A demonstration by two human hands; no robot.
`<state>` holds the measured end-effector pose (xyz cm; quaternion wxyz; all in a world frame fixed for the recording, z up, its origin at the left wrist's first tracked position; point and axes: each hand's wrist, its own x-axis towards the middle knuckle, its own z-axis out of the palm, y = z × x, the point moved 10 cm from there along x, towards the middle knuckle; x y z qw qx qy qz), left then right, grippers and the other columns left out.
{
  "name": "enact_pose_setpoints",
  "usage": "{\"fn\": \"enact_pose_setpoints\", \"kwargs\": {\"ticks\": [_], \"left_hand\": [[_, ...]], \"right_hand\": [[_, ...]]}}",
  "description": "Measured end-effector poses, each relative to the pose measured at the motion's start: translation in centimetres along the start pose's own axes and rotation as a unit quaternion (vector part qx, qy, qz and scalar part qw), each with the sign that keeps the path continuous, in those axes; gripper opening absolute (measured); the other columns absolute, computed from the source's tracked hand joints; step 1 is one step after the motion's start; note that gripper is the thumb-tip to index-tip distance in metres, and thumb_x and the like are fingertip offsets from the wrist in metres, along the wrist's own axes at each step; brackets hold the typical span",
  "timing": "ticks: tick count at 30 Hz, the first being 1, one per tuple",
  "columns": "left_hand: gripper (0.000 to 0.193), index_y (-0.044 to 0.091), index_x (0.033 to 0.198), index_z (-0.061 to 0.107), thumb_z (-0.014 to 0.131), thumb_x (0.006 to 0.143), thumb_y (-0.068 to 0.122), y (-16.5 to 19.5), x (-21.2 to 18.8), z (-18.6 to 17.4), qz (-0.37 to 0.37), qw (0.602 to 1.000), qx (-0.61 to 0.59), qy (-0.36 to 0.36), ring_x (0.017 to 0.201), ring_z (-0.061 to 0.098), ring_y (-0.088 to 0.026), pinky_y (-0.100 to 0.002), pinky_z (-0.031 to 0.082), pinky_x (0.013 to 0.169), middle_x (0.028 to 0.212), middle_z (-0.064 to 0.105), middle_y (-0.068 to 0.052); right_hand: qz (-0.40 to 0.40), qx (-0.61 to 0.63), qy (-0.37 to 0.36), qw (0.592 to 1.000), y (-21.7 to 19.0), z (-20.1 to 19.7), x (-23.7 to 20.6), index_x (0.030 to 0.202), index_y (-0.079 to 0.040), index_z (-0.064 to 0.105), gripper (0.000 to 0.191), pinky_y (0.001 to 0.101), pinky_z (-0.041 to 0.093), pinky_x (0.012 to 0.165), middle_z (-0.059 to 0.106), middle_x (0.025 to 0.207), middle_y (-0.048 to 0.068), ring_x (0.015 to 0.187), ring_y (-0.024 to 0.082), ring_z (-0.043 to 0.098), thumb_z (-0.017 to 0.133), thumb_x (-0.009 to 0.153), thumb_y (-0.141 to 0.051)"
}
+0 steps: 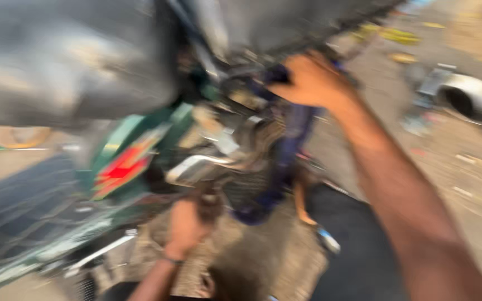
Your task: The person sits on the ground beside a green scooter and wipes its side panels, frame, and engine area with a blue cloth. They briefly hold a long flat metal bar against the engine area, then resume wiping the scooter's body and footrest area with the cloth.
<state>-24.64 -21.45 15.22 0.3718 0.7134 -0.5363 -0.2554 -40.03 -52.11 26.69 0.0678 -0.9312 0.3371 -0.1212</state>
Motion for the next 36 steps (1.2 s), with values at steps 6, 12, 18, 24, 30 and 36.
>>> {"fn": "enact_pose_setpoints", "kwargs": {"ticks": [6,12,18,24,30,36], "left_hand": [[0.038,0.005,0.122,0.061,0.07,0.084,0.007,1.9,1.6,2.4,0.1,0.995,-0.021,0.011,0.068,0.076,-0.023,-0.036,0.059,0.059,0.103,0.076,-0.014],[0.039,0.007,0.122,0.066,0.075,0.084,0.011,-1.1,1.2,4.9,0.014,0.997,0.074,-0.031,0.062,0.073,-0.023,-0.037,0.056,0.06,0.076,0.075,-0.012],[0.045,0.003,0.123,0.062,0.073,0.081,0.009,0.3,0.3,4.0,0.066,0.997,0.046,-0.022,0.066,0.074,-0.022,-0.035,0.059,0.056,0.104,0.074,-0.01],[0.034,0.003,0.115,0.066,0.072,0.082,0.01,2.8,0.3,3.5,0.095,0.995,0.01,-0.021,0.066,0.075,-0.024,-0.038,0.058,0.059,0.106,0.073,-0.013],[0.031,0.008,0.109,0.069,0.071,0.078,0.013,2.7,-1.0,2.8,0.077,0.994,0.026,-0.079,0.065,0.074,-0.029,-0.043,0.056,0.067,0.101,0.071,-0.012],[0.028,0.008,0.107,0.071,0.072,0.082,0.022,3.1,-2.1,0.6,0.136,0.987,0.084,-0.024,0.085,0.071,-0.038,-0.046,0.056,0.076,0.103,0.073,-0.015]], "right_hand": [[0.041,-0.062,0.157,0.985,1.1,-4.1,-0.4,0.108,-0.005,0.078,0.051,0.0596,0.05,0.086,0.073,0.103,0.024,0.095,0.047,0.067,0.076,0.078,-0.047],[0.064,0.0,0.053,0.997,3.2,0.2,1.6,0.103,-0.005,0.076,0.042,0.0523,0.053,0.087,0.073,0.101,0.02,0.098,0.041,0.069,0.076,0.073,-0.035],[-0.041,0.144,0.214,0.965,1.8,-3.7,-2.4,0.118,-0.008,0.072,0.039,0.0431,0.057,0.095,0.076,0.114,0.017,0.11,0.036,0.072,0.07,0.08,-0.016],[0.058,0.001,0.154,0.986,1.6,-5.6,-3.5,0.114,0.001,0.07,0.042,0.055,0.047,0.091,0.073,0.105,0.024,0.101,0.043,0.067,0.077,0.08,-0.023],[-0.113,0.057,0.13,0.983,-8.6,-4.5,-2.5,0.116,-0.008,0.077,0.03,0.0501,0.052,0.093,0.073,0.111,0.02,0.106,0.042,0.066,0.074,0.091,-0.024],[-0.03,0.076,0.042,0.996,-9.1,-1.2,-0.5,0.114,-0.014,0.076,0.026,0.0453,0.055,0.088,0.076,0.105,0.015,0.1,0.032,0.071,0.068,0.095,-0.029]]}}
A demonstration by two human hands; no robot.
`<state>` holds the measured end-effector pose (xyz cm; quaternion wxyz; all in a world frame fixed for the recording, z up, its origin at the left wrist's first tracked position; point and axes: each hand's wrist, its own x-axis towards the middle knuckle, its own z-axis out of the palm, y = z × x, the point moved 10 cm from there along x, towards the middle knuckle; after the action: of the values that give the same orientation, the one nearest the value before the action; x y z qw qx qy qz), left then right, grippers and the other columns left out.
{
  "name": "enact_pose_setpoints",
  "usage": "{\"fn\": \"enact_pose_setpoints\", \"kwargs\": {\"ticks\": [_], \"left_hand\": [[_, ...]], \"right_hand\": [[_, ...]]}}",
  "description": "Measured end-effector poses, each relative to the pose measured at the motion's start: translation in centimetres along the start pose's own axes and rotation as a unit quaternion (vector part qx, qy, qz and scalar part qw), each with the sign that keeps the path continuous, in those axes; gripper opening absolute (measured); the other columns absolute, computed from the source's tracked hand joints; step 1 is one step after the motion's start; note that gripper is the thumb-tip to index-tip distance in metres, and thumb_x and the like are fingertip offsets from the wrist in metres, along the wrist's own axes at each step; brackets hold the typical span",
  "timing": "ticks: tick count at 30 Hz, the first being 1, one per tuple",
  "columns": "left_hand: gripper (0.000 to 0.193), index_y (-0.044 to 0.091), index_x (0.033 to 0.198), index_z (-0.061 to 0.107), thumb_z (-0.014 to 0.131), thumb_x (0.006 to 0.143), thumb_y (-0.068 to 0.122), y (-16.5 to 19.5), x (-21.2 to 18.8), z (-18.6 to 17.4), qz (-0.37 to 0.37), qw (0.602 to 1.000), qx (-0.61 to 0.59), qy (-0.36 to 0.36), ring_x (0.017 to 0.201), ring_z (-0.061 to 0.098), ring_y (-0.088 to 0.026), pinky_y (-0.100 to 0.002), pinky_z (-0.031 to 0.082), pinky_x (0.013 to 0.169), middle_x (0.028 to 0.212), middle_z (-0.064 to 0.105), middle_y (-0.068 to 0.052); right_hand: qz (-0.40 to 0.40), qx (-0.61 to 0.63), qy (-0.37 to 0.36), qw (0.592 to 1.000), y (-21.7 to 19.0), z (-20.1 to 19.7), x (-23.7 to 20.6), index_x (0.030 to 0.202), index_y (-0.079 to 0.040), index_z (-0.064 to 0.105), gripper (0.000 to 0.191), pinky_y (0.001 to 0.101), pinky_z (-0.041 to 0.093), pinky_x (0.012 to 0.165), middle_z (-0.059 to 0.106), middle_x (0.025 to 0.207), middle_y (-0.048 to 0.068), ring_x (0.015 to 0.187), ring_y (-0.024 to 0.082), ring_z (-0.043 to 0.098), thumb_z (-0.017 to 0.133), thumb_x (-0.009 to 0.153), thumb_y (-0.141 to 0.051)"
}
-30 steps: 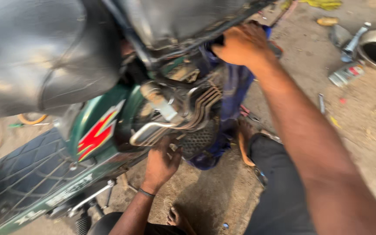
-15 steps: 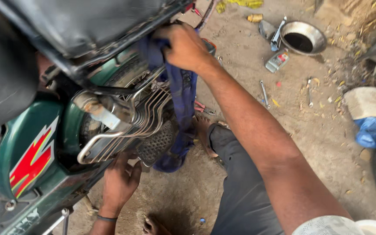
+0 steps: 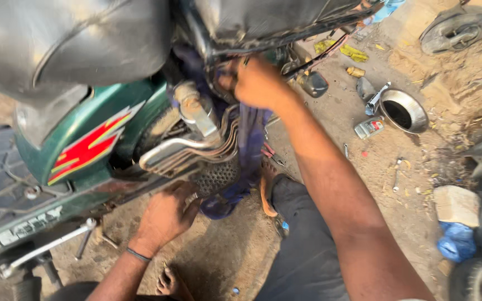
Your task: The person sits on the ground beside a green scooter and wipes its side panels, frame, and engine area with a blue cloth. They briefly hold a long flat metal bar against the engine area, then resume wiping the scooter's body and footrest area with the cloth.
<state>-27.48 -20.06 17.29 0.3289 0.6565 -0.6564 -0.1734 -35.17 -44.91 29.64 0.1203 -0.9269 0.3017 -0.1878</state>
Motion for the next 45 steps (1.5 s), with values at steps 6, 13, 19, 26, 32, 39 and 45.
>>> {"fn": "enact_pose_setpoints", "kwargs": {"ticks": [6,13,19,26,32,39,45], "left_hand": [[0.025,0.008,0.106,0.071,0.069,0.084,0.02,-0.6,-0.8,-0.8,-0.015,1.0,-0.016,-0.019,0.086,0.071,-0.037,-0.045,0.056,0.077,0.101,0.073,-0.015],[0.024,0.005,0.103,0.07,0.07,0.085,0.02,0.0,-1.2,-2.5,0.005,1.0,0.003,-0.025,0.085,0.071,-0.038,-0.045,0.057,0.074,0.102,0.072,-0.016],[0.023,0.006,0.098,0.071,0.072,0.082,0.022,-0.7,-1.2,-2.3,-0.008,1.0,-0.01,-0.028,0.082,0.07,-0.038,-0.047,0.055,0.07,0.095,0.071,-0.015],[0.024,0.009,0.1,0.071,0.073,0.079,0.019,1.6,-1.3,-1.1,0.07,0.997,-0.001,-0.039,0.085,0.069,-0.04,-0.049,0.054,0.073,0.092,0.072,-0.016],[0.034,0.01,0.111,0.07,0.073,0.08,0.022,-0.5,-2.2,-0.6,0.013,0.996,0.013,-0.09,0.083,0.071,-0.038,-0.047,0.057,0.075,0.098,0.071,-0.019],[0.032,0.009,0.107,0.071,0.074,0.076,0.015,0.8,-1.3,0.7,0.071,0.994,0.016,-0.079,0.093,0.07,-0.037,-0.046,0.056,0.081,0.093,0.073,-0.016],[0.034,0.007,0.107,0.072,0.078,0.075,0.015,1.3,-2.5,-1.6,0.074,0.994,-0.002,-0.075,0.087,0.071,-0.033,-0.044,0.056,0.078,0.091,0.073,-0.014]], "right_hand": [[0.016,-0.082,-0.105,0.991,5.3,6.3,3.9,0.118,-0.016,0.074,0.031,0.0453,0.053,0.085,0.074,0.109,0.013,0.096,0.034,0.069,0.057,0.102,-0.035],[0.067,-0.011,-0.066,0.996,7.3,2.0,2.8,0.118,-0.02,0.072,0.037,0.0414,0.055,0.083,0.076,0.109,0.008,0.097,0.029,0.072,0.063,0.089,-0.04],[-0.256,-0.195,-0.077,0.944,0.1,4.6,1.5,0.117,-0.024,0.078,0.027,0.0439,0.053,0.092,0.074,0.138,0.008,0.107,0.029,0.07,0.062,0.096,-0.016],[-0.014,0.066,-0.042,0.997,4.3,-0.8,2.0,0.121,-0.015,0.072,0.029,0.0398,0.055,0.09,0.076,0.114,0.01,0.104,0.028,0.072,0.069,0.093,-0.021],[0.127,-0.081,-0.06,0.987,9.0,2.8,2.0,0.118,-0.012,0.074,0.027,0.0436,0.055,0.087,0.073,0.111,0.016,0.101,0.033,0.071,0.065,0.095,-0.023],[-0.221,-0.086,0.076,0.968,1.4,2.2,2.0,0.117,-0.014,0.075,0.025,0.0366,0.055,0.094,0.078,0.124,0.009,0.108,0.025,0.072,0.073,0.093,-0.022],[-0.046,0.15,0.196,0.968,4.4,-5.7,-4.1,0.1,-0.001,0.077,0.025,0.03,0.054,0.086,0.076,0.102,0.012,0.096,0.019,0.071,0.067,0.077,-0.003]]}}
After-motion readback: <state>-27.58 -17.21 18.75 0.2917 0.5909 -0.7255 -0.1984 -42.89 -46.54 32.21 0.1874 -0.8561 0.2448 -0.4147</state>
